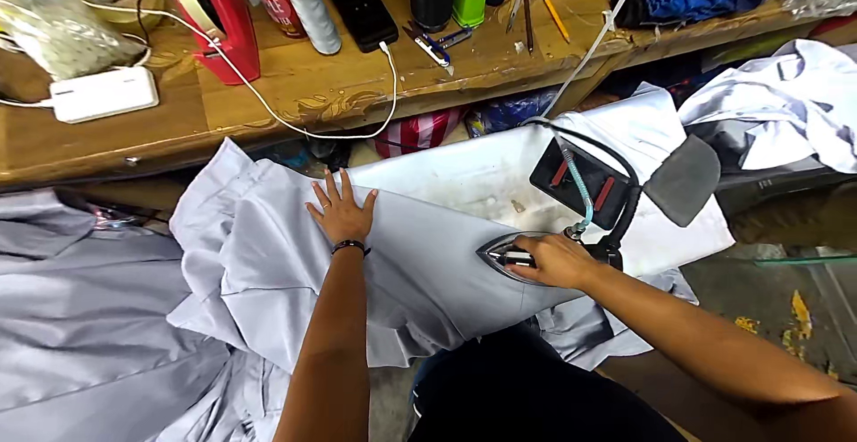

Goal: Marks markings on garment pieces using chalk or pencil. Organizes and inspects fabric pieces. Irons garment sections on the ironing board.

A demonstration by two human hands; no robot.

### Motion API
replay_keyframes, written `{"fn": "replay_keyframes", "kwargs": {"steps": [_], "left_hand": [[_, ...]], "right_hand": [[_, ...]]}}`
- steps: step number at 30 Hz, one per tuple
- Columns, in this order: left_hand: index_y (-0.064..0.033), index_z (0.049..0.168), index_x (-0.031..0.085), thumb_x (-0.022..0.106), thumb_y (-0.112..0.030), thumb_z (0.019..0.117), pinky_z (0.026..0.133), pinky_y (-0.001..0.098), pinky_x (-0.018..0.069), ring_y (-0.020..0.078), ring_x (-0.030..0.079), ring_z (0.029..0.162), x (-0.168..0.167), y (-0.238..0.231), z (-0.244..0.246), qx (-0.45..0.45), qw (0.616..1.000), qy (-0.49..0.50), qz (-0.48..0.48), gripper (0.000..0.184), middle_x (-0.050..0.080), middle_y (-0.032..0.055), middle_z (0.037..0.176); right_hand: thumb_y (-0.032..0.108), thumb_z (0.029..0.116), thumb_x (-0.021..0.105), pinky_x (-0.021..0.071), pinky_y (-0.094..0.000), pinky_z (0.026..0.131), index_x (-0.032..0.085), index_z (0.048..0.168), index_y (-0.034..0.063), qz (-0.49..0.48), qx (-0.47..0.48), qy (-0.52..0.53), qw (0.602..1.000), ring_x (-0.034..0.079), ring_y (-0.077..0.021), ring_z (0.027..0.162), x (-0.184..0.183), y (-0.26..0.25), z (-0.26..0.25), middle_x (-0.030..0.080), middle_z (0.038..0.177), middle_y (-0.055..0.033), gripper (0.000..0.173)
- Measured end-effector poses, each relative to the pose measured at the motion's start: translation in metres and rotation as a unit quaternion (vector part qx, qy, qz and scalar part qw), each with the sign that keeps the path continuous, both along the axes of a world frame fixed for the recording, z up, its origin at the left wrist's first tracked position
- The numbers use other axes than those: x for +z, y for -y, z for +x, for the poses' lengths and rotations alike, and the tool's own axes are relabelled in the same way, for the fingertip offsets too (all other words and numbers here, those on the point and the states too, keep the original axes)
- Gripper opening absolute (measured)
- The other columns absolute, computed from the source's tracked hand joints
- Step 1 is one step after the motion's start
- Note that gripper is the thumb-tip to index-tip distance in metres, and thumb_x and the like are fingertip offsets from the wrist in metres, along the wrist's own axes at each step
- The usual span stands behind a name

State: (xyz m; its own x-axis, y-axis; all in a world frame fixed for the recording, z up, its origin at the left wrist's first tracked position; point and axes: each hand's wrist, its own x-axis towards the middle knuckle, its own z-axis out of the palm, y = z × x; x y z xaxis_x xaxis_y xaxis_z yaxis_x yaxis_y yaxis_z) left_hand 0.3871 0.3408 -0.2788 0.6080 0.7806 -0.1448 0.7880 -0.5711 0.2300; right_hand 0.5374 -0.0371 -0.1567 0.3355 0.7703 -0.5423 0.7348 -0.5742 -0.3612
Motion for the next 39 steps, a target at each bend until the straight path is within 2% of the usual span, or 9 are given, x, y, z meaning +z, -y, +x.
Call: {"fn": "replay_keyframes", "kwargs": {"steps": [4,9,11,14,19,23,28,33,39], "left_hand": [[-0.0268,0.166,0.019,0.035,-0.076,0.0958,0.118,0.0739,-0.0001,0.0369,-0.001,0.160,0.001,0.002,0.000,-0.001,1.000,0.002,-0.001,0.087,0.006,0.0070,0.174],[-0.0253,0.165,0.021,0.038,-0.074,0.0962,0.118,0.0746,0.0001,0.0387,0.000,0.159,0.003,0.003,-0.001,-0.002,1.000,0.022,-0.005,0.086,0.008,0.0078,0.174],[-0.0232,0.165,0.023,0.040,-0.073,0.0967,0.117,0.0761,-0.0003,0.0409,0.001,0.159,0.003,0.003,-0.001,-0.006,0.999,0.035,-0.007,0.086,0.009,0.0094,0.173],[-0.0251,0.165,0.022,0.038,-0.075,0.0960,0.118,0.0749,-0.0002,0.0396,0.000,0.159,0.000,0.003,0.000,-0.003,1.000,0.023,-0.006,0.087,0.009,0.0077,0.174],[-0.0258,0.165,0.021,0.034,-0.075,0.0967,0.118,0.0749,0.0010,0.0387,0.001,0.159,-0.001,0.003,-0.001,-0.006,1.000,0.020,0.000,0.086,0.009,0.0072,0.174],[-0.0249,0.165,0.024,0.035,-0.074,0.0975,0.117,0.0758,0.0032,0.0382,0.004,0.159,-0.004,0.003,-0.005,-0.010,0.999,0.052,0.013,0.084,0.012,0.0062,0.173],[-0.0301,0.165,0.021,0.034,-0.076,0.0966,0.118,0.0746,0.0039,0.0340,0.002,0.160,-0.011,0.002,-0.006,-0.004,0.999,0.044,0.017,0.083,0.009,0.0019,0.174],[-0.0294,0.165,0.021,0.035,-0.076,0.0958,0.118,0.0748,0.0000,0.0352,0.001,0.160,-0.014,0.000,-0.002,0.000,0.999,0.039,0.017,0.085,0.009,0.0033,0.174],[-0.0280,0.165,0.022,0.035,-0.075,0.0962,0.117,0.0760,0.0023,0.0379,0.004,0.159,-0.014,0.000,-0.002,-0.003,0.999,0.031,0.019,0.084,0.010,0.0049,0.174]], "right_hand": [[0.057,0.1001,0.057,0.0530,-0.0597,0.073,0.064,0.113,0.0055,0.005,-0.148,0.027,0.989,0.069,-0.0397,0.084,-0.003,-0.017,0.005,0.067,0.085,-0.0183,0.054],[0.063,0.0996,0.050,0.0527,-0.0615,0.076,0.063,0.115,0.0033,0.009,0.015,0.011,1.000,0.070,-0.0438,0.089,-0.005,-0.014,-0.002,0.069,0.091,-0.0224,0.063],[0.063,0.1009,0.048,0.0525,-0.0609,0.079,0.063,0.118,0.0028,0.005,0.018,0.011,1.000,0.069,-0.0442,0.092,-0.002,-0.025,-0.001,0.069,0.093,-0.0231,0.064],[0.063,0.1009,0.049,0.0526,-0.0593,0.081,0.063,0.119,0.0049,-0.005,-0.017,0.009,1.000,0.069,-0.0412,0.094,0.004,-0.063,-0.006,0.070,0.094,-0.0206,0.062],[0.058,0.0992,0.058,0.0547,-0.0574,0.073,0.065,0.114,0.0079,0.042,-0.078,0.025,0.996,0.070,-0.0374,0.089,0.009,-0.155,-0.026,0.070,0.089,-0.0163,0.053],[0.056,0.1015,0.057,0.0547,-0.0573,0.070,0.062,0.118,0.0073,0.069,-0.108,0.024,0.991,0.071,-0.0384,0.089,0.015,-0.203,-0.031,0.069,0.090,-0.0173,0.051],[0.058,0.1009,0.056,0.0547,-0.0585,0.068,0.062,0.115,0.0069,0.073,-0.140,0.024,0.987,0.069,-0.0381,0.081,0.001,-0.168,-0.013,0.067,0.083,-0.0167,0.054],[0.061,0.1010,0.052,0.0520,-0.0589,0.078,0.062,0.117,0.0068,0.020,-0.149,-0.016,0.988,0.068,-0.0370,0.091,-0.005,-0.122,0.007,0.067,0.092,-0.0175,0.057],[0.059,0.0997,0.056,0.0535,-0.0596,0.080,0.063,0.120,0.0083,0.018,-0.118,-0.019,0.993,0.069,-0.0381,0.094,0.012,-0.198,-0.024,0.070,0.096,-0.0181,0.056]]}}
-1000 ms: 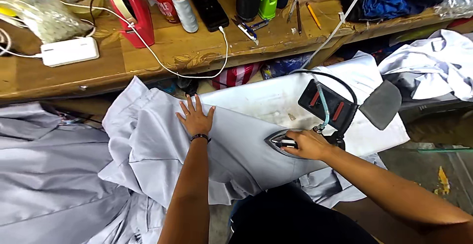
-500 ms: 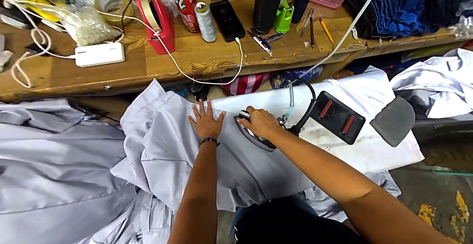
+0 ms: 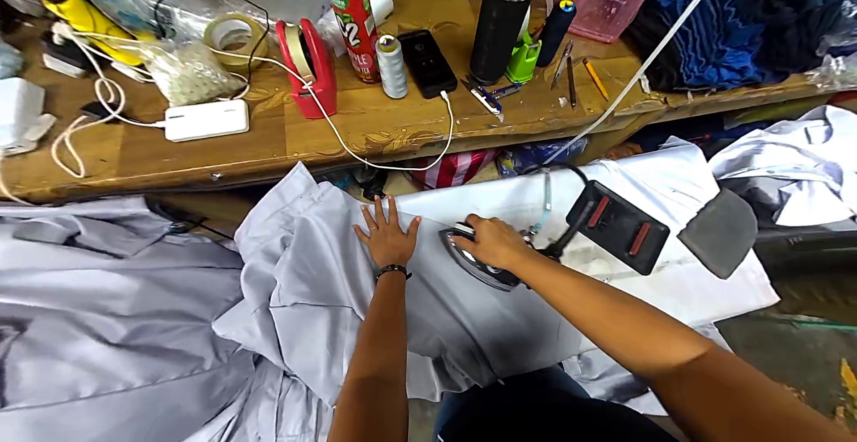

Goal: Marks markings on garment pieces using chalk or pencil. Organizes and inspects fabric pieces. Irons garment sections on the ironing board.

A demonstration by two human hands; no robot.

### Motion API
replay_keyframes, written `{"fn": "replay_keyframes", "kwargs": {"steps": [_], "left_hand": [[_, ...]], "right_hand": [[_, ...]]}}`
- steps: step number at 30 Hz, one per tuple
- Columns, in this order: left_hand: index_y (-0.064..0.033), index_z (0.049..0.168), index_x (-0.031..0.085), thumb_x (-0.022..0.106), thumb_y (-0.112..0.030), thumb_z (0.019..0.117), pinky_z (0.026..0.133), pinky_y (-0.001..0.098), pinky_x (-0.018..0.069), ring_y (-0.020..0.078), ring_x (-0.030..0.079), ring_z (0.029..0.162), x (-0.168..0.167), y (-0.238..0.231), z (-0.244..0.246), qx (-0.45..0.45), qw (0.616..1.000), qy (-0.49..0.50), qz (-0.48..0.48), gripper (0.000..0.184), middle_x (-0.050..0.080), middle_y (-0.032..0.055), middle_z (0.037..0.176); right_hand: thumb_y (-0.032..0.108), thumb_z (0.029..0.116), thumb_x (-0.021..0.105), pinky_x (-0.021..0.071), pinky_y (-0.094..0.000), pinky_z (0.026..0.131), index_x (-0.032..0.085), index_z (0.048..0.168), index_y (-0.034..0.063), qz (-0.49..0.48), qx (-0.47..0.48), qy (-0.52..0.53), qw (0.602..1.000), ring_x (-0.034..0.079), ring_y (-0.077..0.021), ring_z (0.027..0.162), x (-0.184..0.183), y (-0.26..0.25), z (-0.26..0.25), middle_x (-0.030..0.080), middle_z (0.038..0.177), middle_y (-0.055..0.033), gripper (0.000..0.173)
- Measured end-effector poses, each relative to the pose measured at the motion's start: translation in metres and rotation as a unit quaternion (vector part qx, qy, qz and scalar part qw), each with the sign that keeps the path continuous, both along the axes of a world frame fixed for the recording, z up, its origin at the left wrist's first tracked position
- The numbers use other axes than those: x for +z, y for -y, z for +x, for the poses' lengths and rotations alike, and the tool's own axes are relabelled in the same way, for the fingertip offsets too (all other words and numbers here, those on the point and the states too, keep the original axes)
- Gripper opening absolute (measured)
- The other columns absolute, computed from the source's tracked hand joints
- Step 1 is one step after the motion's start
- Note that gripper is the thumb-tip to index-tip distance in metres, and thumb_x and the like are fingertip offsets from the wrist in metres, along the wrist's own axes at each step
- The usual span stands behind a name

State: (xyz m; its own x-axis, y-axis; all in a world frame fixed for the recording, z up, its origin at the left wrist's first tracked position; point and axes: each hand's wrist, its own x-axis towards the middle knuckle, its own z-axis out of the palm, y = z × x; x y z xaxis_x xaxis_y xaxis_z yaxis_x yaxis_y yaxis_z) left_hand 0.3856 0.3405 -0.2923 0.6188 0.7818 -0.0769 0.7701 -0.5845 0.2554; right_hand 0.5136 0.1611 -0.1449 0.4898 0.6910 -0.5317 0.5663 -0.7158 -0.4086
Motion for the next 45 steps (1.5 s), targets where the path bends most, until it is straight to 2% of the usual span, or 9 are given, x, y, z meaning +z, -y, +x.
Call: {"fn": "replay_keyframes", "kwargs": {"steps": [4,11,19,25,29,37,40,42,45], "left_hand": [[-0.0275,0.165,0.024,0.035,-0.075,0.0965,0.117,0.0766,0.0031,0.0377,0.004,0.159,0.002,-0.002,-0.003,-0.010,1.000,0.006,-0.004,0.084,0.012,0.0053,0.173],[-0.0272,0.165,0.023,0.032,-0.076,0.0968,0.117,0.0767,0.0022,0.0380,0.002,0.159,0.003,-0.001,-0.004,-0.017,1.000,-0.003,-0.004,0.084,0.012,0.0057,0.173],[-0.0276,0.166,0.018,0.033,-0.080,0.0937,0.116,0.0777,0.0017,0.0379,0.002,0.159,-0.001,-0.005,-0.003,-0.022,1.000,-0.007,-0.001,0.091,0.008,0.0064,0.174],[-0.0269,0.166,0.015,0.033,-0.081,0.0932,0.115,0.0781,0.0028,0.0372,0.002,0.159,0.000,-0.003,-0.005,-0.016,1.000,-0.016,-0.004,0.092,0.007,0.0066,0.174],[-0.0287,0.166,0.015,0.032,-0.081,0.0932,0.115,0.0781,0.0036,0.0369,0.003,0.159,-0.004,-0.007,-0.002,-0.015,1.000,-0.017,0.004,0.091,0.008,0.0050,0.174],[-0.0264,0.166,0.016,0.033,-0.080,0.0943,0.115,0.0789,0.0036,0.0390,0.002,0.159,0.000,-0.008,0.000,-0.020,0.999,-0.031,0.001,0.091,0.007,0.0088,0.174],[-0.0194,0.167,0.008,0.035,-0.076,0.0967,0.116,0.0778,0.0004,0.0395,-0.004,0.159,0.007,-0.008,-0.005,-0.026,0.999,-0.018,-0.043,0.094,0.000,0.0123,0.174],[-0.0148,0.166,0.012,0.039,-0.069,0.0992,0.115,0.0790,0.0032,0.0427,0.000,0.158,0.013,-0.005,-0.014,-0.034,0.997,0.049,-0.055,0.091,0.005,0.0154,0.173],[-0.0098,0.161,0.033,0.046,-0.054,0.1027,0.117,0.0760,0.0099,0.0430,0.014,0.157,0.042,0.009,-0.039,-0.043,0.991,0.126,-0.021,0.074,0.026,0.0155,0.168]], "right_hand": [[0.056,0.1002,0.059,0.0550,-0.0585,0.071,0.063,0.117,0.0075,0.053,0.013,0.022,0.998,0.070,-0.0379,0.088,-0.001,-0.022,-0.006,0.069,0.090,-0.0174,0.051],[0.053,0.1009,0.060,0.0539,-0.0605,0.068,0.064,0.112,0.0046,0.048,-0.004,0.047,0.998,0.069,-0.0404,0.083,-0.008,0.059,0.029,0.067,0.084,-0.0195,0.050],[0.047,0.1028,0.060,0.0514,-0.0622,0.082,0.063,0.115,-0.0019,0.014,-0.028,0.010,0.999,0.067,-0.0415,0.092,0.001,0.118,0.091,0.067,0.095,-0.0241,0.050],[0.048,0.0966,0.069,0.0544,-0.0540,0.067,0.069,0.107,0.0100,0.027,0.068,0.008,0.997,0.067,-0.0285,0.071,0.016,0.179,0.041,0.066,0.076,-0.0101,0.039],[0.058,0.1003,0.053,0.0513,-0.0636,0.076,0.062,0.119,0.0038,-0.007,0.157,-0.004,0.988,0.068,-0.0454,0.087,-0.010,0.216,0.007,0.068,0.088,-0.0235,0.058],[0.052,0.0998,0.061,0.0542,-0.0568,0.066,0.066,0.108,0.0084,0.014,0.012,0.085,0.996,0.069,-0.0357,0.075,-0.013,0.223,0.057,0.067,0.078,-0.0142,0.045],[0.050,0.1025,0.058,0.0532,-0.0601,0.074,0.064,0.113,0.0048,-0.015,-0.006,0.045,0.999,0.069,-0.0398,0.086,-0.003,0.222,0.083,0.068,0.087,-0.0192,0.047],[0.049,0.1035,0.057,0.0521,-0.0609,0.079,0.064,0.114,0.0030,-0.025,-0.001,0.018,1.000,0.068,-0.0405,0.092,0.005,0.222,0.104,0.068,0.093,-0.0208,0.048],[0.049,0.1030,0.058,0.0513,-0.0626,0.080,0.066,0.115,0.0019,-0.002,-0.006,0.019,1.000,0.067,-0.0408,0.092,0.012,0.226,0.141,0.068,0.095,-0.0218,0.049]]}}
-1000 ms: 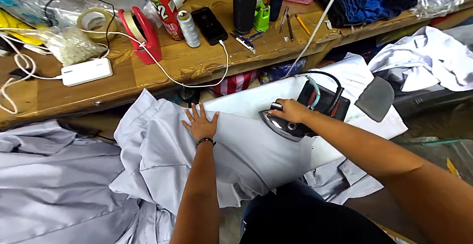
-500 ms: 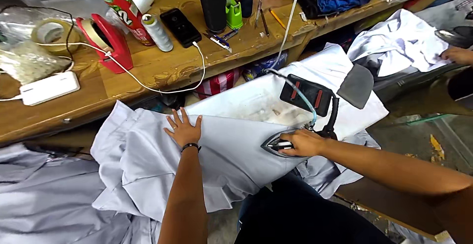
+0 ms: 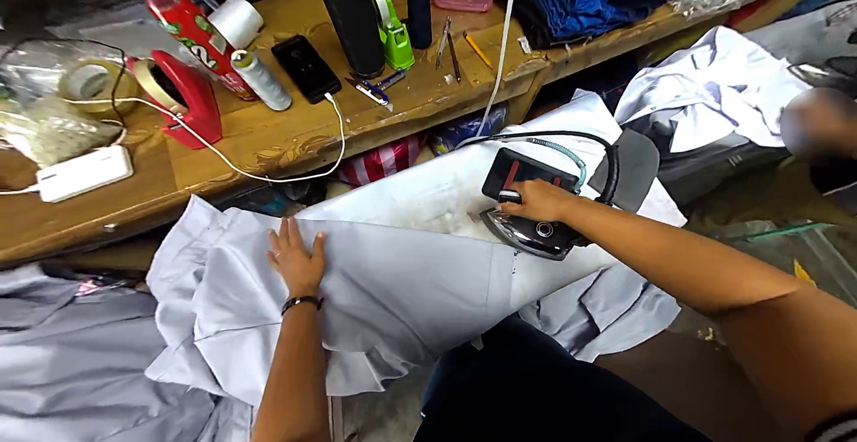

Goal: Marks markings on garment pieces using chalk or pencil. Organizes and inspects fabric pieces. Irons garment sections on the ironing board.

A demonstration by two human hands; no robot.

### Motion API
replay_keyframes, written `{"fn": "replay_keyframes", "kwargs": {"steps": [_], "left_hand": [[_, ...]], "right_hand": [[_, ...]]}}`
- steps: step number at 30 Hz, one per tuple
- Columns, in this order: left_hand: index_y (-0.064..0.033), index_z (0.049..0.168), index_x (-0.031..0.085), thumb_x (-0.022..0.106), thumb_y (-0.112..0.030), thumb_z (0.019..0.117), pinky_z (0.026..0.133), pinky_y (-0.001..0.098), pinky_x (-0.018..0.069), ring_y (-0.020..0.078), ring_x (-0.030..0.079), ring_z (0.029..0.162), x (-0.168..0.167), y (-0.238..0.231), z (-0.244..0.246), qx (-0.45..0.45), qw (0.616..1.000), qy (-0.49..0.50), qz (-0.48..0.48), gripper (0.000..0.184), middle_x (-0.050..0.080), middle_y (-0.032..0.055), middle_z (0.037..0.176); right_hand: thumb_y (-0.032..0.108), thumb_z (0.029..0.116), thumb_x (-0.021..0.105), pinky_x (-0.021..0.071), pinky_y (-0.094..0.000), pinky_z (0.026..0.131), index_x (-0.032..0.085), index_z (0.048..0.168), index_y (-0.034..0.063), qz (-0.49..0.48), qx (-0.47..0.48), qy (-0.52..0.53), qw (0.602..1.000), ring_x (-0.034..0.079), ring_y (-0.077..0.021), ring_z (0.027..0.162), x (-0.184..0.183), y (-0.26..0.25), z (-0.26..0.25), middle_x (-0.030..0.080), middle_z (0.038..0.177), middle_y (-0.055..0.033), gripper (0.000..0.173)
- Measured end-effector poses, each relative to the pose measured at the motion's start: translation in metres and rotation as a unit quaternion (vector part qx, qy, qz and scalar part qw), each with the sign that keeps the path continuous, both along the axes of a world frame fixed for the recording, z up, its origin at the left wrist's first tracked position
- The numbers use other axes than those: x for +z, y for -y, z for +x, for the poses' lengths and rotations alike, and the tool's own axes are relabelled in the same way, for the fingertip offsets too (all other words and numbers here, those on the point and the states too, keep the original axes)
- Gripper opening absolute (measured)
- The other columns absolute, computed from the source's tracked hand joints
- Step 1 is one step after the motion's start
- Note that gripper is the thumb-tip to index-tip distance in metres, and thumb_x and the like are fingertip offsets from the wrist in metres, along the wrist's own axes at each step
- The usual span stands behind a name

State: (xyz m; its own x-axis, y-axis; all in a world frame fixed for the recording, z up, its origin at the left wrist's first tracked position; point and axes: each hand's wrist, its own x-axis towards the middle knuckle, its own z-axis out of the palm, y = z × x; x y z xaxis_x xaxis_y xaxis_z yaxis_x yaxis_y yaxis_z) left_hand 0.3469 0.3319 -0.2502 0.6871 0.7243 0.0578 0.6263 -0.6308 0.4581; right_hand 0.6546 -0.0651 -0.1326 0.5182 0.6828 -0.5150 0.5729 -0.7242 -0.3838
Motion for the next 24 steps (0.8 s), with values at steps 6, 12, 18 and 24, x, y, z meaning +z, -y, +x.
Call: {"fn": "replay_keyframes", "kwargs": {"steps": [6,12,18,24], "left_hand": [[-0.0023,0.149,0.049,0.046,-0.038,0.1045,0.116,0.0710,0.0211,0.0480,0.030,0.150,0.046,0.015,-0.072,0.158,0.985,0.062,0.033,0.057,0.043,0.0253,0.157],[0.0040,0.152,0.040,0.047,-0.031,0.1065,0.116,0.0711,0.0253,0.0521,0.030,0.148,0.069,0.009,-0.099,0.367,0.930,0.027,-0.017,0.058,0.034,0.0315,0.159],[0.0029,0.156,0.034,0.062,-0.048,0.0991,0.112,0.0757,0.0266,0.0565,0.030,0.146,0.053,0.004,-0.082,0.457,0.880,-0.016,-0.124,0.081,0.033,0.0366,0.157],[-0.0051,0.139,0.058,0.055,-0.022,0.1040,0.098,0.0744,0.0431,0.0525,0.060,0.120,0.030,0.069,-0.074,0.398,0.905,-0.001,-0.151,0.039,0.064,0.0313,0.127]], "right_hand": [[0.045,0.1031,0.061,0.0495,-0.0653,0.080,0.065,0.112,-0.0042,0.040,-0.032,0.012,0.999,0.066,-0.0445,0.088,0.003,-0.003,0.075,0.066,0.095,-0.0277,0.050],[0.053,0.1014,0.059,0.0494,-0.0573,0.064,0.063,0.121,-0.0024,0.056,-0.062,0.011,0.996,0.058,-0.0339,0.063,-0.037,0.004,0.115,0.062,0.082,-0.0231,0.059],[0.059,0.0979,0.059,0.0461,-0.0721,0.073,0.064,0.122,-0.0004,0.070,-0.046,0.111,0.990,0.065,-0.0538,0.086,-0.034,0.004,0.104,0.067,0.092,-0.0329,0.064],[0.043,0.0952,0.054,0.0404,-0.0724,0.094,0.065,0.126,-0.0029,0.306,0.000,0.310,0.900,0.055,-0.0599,0.116,-0.041,0.018,0.071,0.058,0.127,-0.0375,0.057]]}}
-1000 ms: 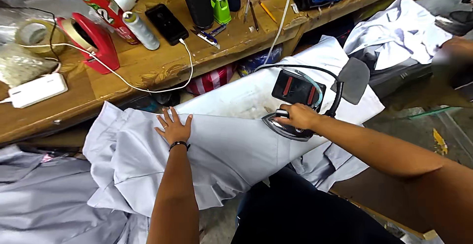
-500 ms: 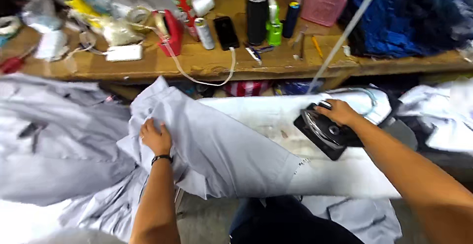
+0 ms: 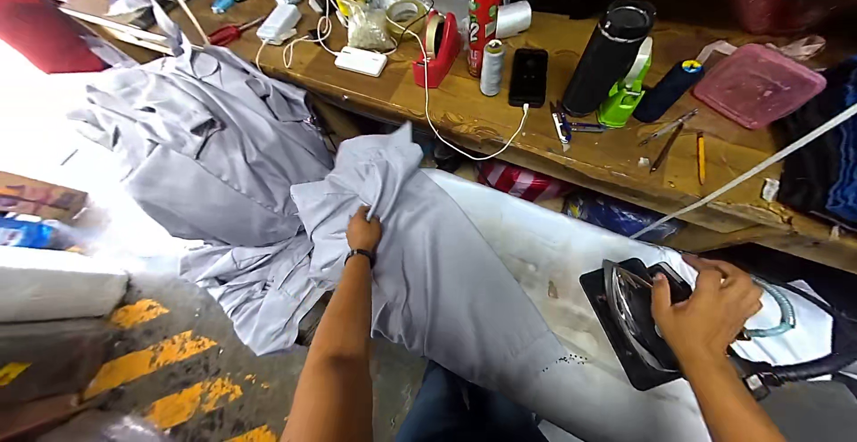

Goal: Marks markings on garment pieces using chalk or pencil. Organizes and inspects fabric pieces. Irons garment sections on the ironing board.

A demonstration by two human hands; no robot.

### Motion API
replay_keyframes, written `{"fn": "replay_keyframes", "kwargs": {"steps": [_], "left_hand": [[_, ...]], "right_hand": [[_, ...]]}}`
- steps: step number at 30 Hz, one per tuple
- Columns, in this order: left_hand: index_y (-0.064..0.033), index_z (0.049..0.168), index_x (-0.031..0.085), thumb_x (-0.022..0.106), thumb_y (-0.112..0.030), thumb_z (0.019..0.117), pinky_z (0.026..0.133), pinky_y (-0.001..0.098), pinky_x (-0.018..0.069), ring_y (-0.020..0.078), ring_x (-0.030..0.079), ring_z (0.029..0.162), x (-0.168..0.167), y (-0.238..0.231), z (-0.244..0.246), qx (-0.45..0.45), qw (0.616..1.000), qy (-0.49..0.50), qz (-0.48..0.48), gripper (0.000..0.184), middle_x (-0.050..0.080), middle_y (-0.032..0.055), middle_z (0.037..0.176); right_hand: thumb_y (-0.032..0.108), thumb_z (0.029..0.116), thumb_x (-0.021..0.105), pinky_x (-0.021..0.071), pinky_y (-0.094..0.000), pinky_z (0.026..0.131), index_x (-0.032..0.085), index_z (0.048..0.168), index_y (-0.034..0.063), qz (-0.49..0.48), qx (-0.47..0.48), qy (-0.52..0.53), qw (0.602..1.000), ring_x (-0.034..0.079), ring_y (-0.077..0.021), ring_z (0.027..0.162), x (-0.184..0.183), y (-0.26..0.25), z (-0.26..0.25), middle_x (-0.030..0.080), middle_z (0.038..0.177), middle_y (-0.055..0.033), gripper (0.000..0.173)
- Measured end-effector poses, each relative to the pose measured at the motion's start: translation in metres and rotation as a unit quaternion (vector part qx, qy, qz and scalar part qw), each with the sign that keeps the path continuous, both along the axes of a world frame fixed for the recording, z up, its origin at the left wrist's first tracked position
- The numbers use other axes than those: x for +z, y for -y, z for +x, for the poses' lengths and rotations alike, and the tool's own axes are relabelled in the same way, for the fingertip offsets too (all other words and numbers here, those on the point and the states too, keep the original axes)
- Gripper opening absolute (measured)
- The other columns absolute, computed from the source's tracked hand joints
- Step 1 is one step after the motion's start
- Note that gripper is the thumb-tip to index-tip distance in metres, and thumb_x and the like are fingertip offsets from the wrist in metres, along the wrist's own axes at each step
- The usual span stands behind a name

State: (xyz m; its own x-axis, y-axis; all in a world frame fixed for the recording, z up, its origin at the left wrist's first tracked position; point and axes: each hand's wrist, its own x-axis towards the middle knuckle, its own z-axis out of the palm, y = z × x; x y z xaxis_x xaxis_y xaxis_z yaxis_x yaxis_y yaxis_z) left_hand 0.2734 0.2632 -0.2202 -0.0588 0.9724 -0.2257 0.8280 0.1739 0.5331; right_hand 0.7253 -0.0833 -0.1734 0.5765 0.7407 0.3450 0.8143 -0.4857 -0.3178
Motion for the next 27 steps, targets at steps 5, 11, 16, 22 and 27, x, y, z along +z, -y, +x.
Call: {"fn": "replay_keyframes", "kwargs": {"steps": [5,11,16,22,27], "left_hand": [[0.0044,0.129,0.063,0.053,-0.015,0.1036,0.105,0.0587,0.0463,0.0383,0.063,0.119,-0.008,0.086,-0.014,-0.038,0.991,0.126,0.017,0.034,0.067,0.0272,0.122],[0.0088,0.124,0.065,0.048,-0.009,0.1022,0.104,0.0489,0.0477,0.0302,0.064,0.114,-0.004,0.152,-0.027,0.030,0.973,0.222,0.047,0.032,0.068,0.0261,0.118],[0.0061,0.109,0.069,0.046,-0.004,0.0976,0.092,0.0347,0.0524,0.0110,0.066,0.096,0.032,0.181,-0.058,-0.002,0.949,0.299,0.100,0.028,0.071,0.0118,0.101],[0.0038,0.089,0.069,0.045,-0.003,0.0925,0.083,0.0258,0.0527,0.0022,0.063,0.085,0.057,0.220,-0.126,-0.059,0.938,0.316,0.132,0.025,0.068,0.0023,0.087],[0.0063,0.085,0.067,0.044,-0.009,0.0933,0.086,0.0294,0.0497,0.0075,0.061,0.089,0.069,0.244,-0.212,-0.052,0.944,0.306,0.115,0.029,0.065,0.0056,0.089]], "right_hand": [[0.024,0.0918,0.061,0.0436,-0.0638,0.106,0.065,0.126,-0.0062,0.040,0.184,-0.145,0.971,0.054,-0.0509,0.126,-0.027,-0.028,-0.090,0.057,0.133,-0.0335,0.046],[0.028,0.0964,0.061,0.0440,-0.0582,0.108,0.061,0.137,-0.0010,-0.034,0.298,-0.248,0.921,0.051,-0.0440,0.134,-0.031,-0.119,-0.189,0.051,0.148,-0.0267,0.050],[0.042,0.0981,0.065,0.0330,-0.0649,0.115,0.053,0.146,-0.0010,-0.060,0.344,-0.283,0.893,0.039,-0.0459,0.145,0.003,-0.191,-0.251,0.036,0.161,-0.0259,0.065],[0.064,0.0890,0.069,0.0129,-0.0702,0.122,0.051,0.149,0.0037,-0.206,0.379,-0.260,0.864,0.032,-0.0394,0.152,0.016,-0.252,-0.345,0.043,0.158,-0.0218,0.087],[0.023,0.0999,0.065,0.0472,-0.0658,0.100,0.063,0.131,-0.0018,-0.204,0.422,-0.340,0.815,0.063,-0.0454,0.117,0.041,-0.244,-0.450,0.067,0.120,-0.0292,0.040]]}}
